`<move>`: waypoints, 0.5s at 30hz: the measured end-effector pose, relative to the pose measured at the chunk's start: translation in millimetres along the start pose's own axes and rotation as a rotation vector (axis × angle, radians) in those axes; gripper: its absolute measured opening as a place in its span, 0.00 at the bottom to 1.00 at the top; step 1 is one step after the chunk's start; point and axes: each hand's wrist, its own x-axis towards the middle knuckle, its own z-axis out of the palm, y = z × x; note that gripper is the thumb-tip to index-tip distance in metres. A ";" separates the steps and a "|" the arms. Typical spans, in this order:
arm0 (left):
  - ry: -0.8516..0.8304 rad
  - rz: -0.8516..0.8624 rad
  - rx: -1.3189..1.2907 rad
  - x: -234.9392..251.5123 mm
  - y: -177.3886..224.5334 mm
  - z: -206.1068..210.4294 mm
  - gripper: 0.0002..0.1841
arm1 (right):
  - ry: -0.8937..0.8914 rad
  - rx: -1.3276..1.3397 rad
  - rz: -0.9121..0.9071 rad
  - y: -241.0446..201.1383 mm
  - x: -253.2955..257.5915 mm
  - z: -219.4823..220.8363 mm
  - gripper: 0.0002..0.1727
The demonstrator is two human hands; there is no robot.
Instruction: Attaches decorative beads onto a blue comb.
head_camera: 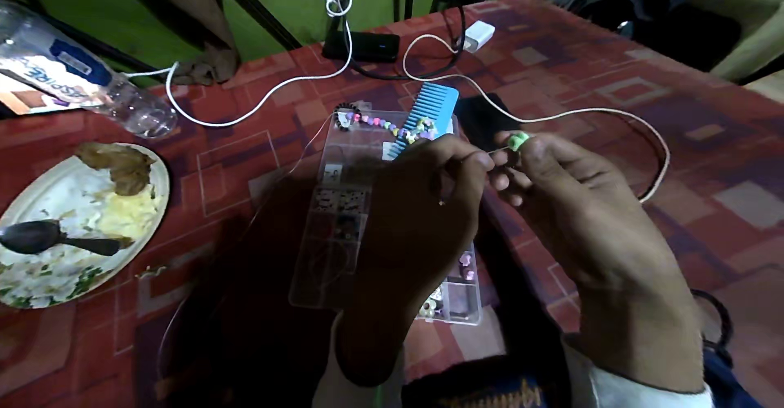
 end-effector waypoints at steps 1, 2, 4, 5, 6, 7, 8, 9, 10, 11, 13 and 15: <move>0.000 -0.001 -0.003 -0.2 0.0 -0.2 0.07 | -0.003 0.002 -0.002 0.1 0.0 -0.3 0.13; -0.001 -0.005 -0.007 -0.3 0.2 -0.6 0.07 | -0.005 -0.002 0.000 -0.1 0.0 -0.3 0.13; 0.003 -0.003 -0.009 -0.3 0.0 -0.9 0.07 | -0.004 -0.012 0.007 -0.9 -0.4 0.0 0.13; 0.006 -0.002 -0.008 -0.5 0.0 -0.8 0.07 | -0.002 -0.010 0.007 -1.0 -0.7 0.0 0.13; 0.008 -0.003 -0.006 -0.6 0.0 -0.8 0.07 | -0.001 -0.010 0.007 -0.9 -0.8 -0.1 0.13; 0.011 0.001 -0.006 -0.5 -0.2 -0.5 0.07 | 0.002 -0.012 0.007 -0.8 -0.8 -0.1 0.13; 0.013 0.005 -0.005 -0.5 -0.6 -0.3 0.07 | 0.002 -0.017 0.007 -0.9 -0.8 -0.3 0.13; 0.015 0.007 -0.004 -0.6 -0.6 0.0 0.06 | 0.004 -0.019 0.005 -0.8 -0.7 -0.3 0.13; 0.018 0.005 -0.005 -0.8 -0.4 0.4 0.06 | 0.003 -0.021 0.001 -0.5 -0.7 -0.4 0.13; 0.021 0.001 -0.009 -0.9 -0.2 0.7 0.06 | 0.001 -0.026 -0.003 -0.2 -0.7 -0.6 0.13; 0.022 0.001 -0.010 -0.9 -0.2 0.8 0.06 | -0.006 -0.033 -0.009 0.1 -0.9 -0.8 0.13; 0.020 0.008 0.015 -0.6 -0.5 0.5 0.06 | -0.022 -0.041 -0.020 0.7 -0.5 -1.5 0.12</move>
